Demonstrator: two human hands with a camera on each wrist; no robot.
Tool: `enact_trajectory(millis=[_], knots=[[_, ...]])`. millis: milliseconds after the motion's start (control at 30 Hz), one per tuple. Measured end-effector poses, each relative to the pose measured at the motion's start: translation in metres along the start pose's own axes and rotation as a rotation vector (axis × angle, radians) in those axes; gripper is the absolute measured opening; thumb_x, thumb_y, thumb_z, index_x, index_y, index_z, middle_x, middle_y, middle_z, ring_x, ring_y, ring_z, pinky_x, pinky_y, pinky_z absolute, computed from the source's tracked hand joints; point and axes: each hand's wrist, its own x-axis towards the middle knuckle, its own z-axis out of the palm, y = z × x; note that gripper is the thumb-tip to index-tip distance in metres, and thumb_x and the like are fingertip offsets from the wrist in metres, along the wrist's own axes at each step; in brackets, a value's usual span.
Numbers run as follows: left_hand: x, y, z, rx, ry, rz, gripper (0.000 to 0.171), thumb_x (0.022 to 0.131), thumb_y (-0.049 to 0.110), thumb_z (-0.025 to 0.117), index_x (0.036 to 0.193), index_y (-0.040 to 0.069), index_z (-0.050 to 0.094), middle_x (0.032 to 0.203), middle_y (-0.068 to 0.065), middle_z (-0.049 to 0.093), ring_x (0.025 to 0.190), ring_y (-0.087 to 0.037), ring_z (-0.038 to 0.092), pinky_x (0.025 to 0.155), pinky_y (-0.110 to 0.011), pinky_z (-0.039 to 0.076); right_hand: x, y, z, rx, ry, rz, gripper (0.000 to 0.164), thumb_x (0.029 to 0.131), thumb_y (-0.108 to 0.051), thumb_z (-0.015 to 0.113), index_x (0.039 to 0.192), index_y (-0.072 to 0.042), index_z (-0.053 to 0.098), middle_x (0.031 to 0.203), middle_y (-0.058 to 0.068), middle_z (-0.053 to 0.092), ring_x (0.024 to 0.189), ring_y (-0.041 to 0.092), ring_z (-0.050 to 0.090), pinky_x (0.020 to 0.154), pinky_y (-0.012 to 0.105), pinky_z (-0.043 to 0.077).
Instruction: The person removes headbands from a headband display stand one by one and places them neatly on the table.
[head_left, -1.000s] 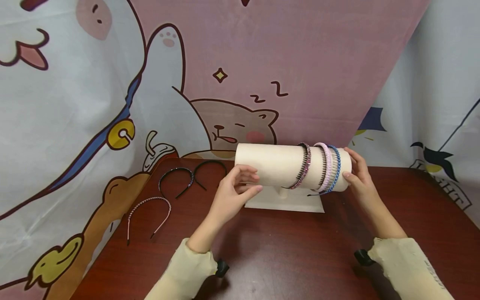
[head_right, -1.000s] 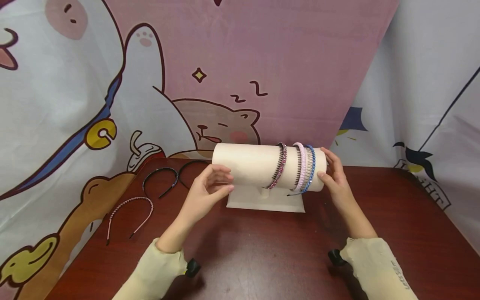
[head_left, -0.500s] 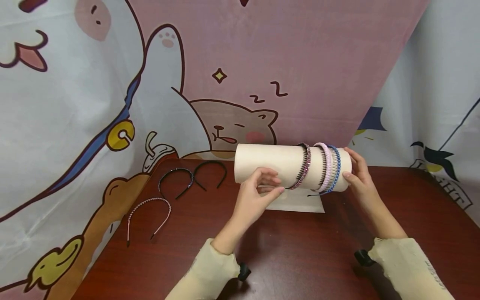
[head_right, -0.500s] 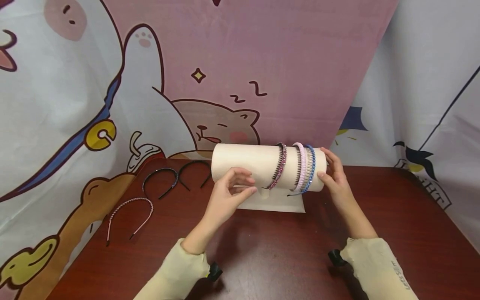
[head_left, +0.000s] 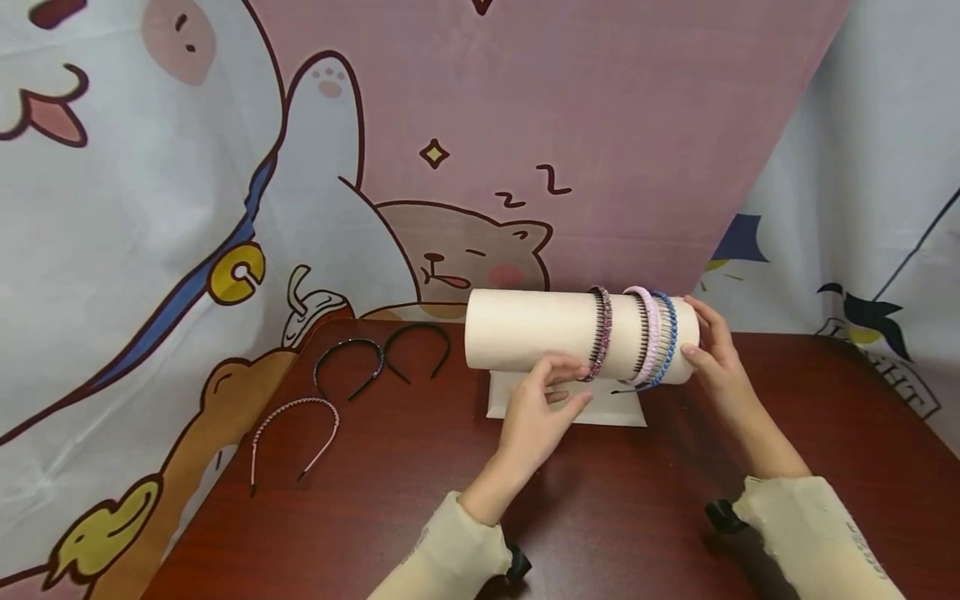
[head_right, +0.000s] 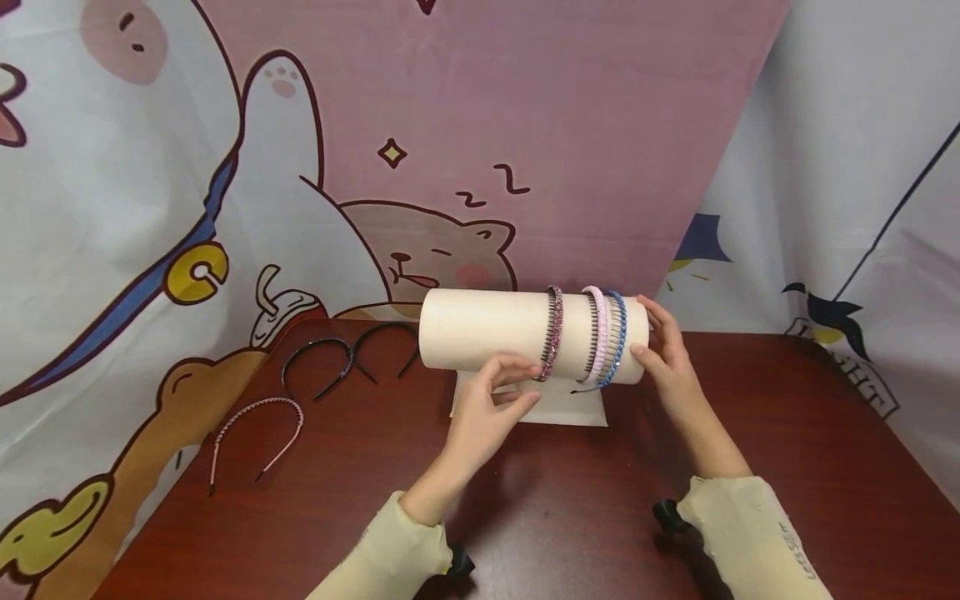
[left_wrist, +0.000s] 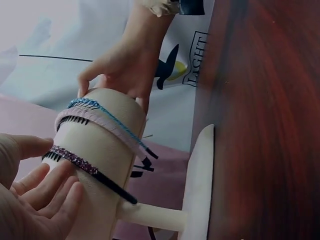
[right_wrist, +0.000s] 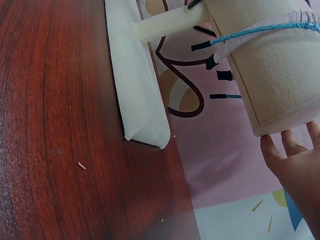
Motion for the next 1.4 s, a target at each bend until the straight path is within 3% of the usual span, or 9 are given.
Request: enact_trajectory(millis=[200,367,500,667,833,967,1400], knots=[[0.000,-0.002,0.006,0.231,0.040,0.090,0.033,0.089,0.012,0.076,0.119,0.013,0.062,0.114,0.002,0.071,0.105,-0.011,0.068,0.086,-0.021,0.057,0.000,0.000,0.000,0.003,-0.006,-0.002,0.061,0.100,0.003,0.037,0.156,-0.018,0.027,0.146,-0.006,0.038,0.112,0.007,0.051,0.083,0.012,0.052],[0.008,-0.005,0.013,0.464,0.162,0.198,0.024,0.088,0.025,0.078,0.110,0.019,0.069,0.100,0.012,0.077,0.090,-0.002,0.072,0.076,-0.012,0.054,0.000,-0.001,0.000,0.010,0.006,-0.009,0.061,0.099,0.004,0.037,0.156,-0.017,0.028,0.145,-0.005,0.040,0.110,0.006,0.052,0.083,0.012,0.052],[0.012,-0.011,0.022,0.647,0.247,0.288,0.023,0.083,0.034,0.081,0.100,0.024,0.070,0.091,0.018,0.077,0.079,0.000,0.071,0.061,-0.013,0.049,-0.001,-0.001,0.000,0.009,0.009,-0.010,0.061,0.099,0.003,0.037,0.156,-0.016,0.028,0.145,-0.006,0.040,0.110,0.006,0.052,0.083,0.012,0.051],[0.013,-0.013,0.029,0.785,0.285,0.355,0.025,0.080,0.040,0.083,0.094,0.024,0.069,0.087,0.018,0.077,0.072,0.000,0.071,0.052,-0.015,0.047,-0.001,-0.001,0.000,-0.005,0.010,-0.002,0.061,0.099,0.003,0.037,0.156,-0.018,0.028,0.145,-0.006,0.039,0.111,0.007,0.051,0.083,0.011,0.051],[0.019,-0.014,0.031,0.960,0.342,0.429,0.025,0.081,0.049,0.079,0.083,0.026,0.069,0.072,0.018,0.072,0.056,-0.001,0.065,0.044,-0.017,0.043,0.000,-0.001,-0.001,-0.008,0.004,0.002,0.061,0.100,0.003,0.038,0.156,-0.018,0.027,0.146,-0.006,0.038,0.112,0.007,0.051,0.083,0.011,0.051],[0.022,-0.015,0.030,1.000,0.370,0.455,0.026,0.082,0.049,0.078,0.077,0.025,0.068,0.063,0.015,0.067,0.051,-0.005,0.062,0.042,-0.019,0.040,0.002,-0.001,0.000,-0.018,-0.004,0.011,0.061,0.100,0.002,0.038,0.156,-0.019,0.027,0.146,-0.007,0.037,0.113,0.007,0.050,0.083,0.011,0.051],[0.019,-0.023,0.013,0.894,0.347,0.458,0.017,0.080,0.025,0.077,0.078,0.020,0.060,0.067,0.013,0.059,0.056,0.001,0.055,0.047,-0.013,0.041,0.000,0.001,-0.002,-0.015,-0.001,0.010,0.061,0.099,0.003,0.038,0.156,-0.019,0.027,0.146,-0.007,0.037,0.112,0.007,0.051,0.083,0.012,0.052]])
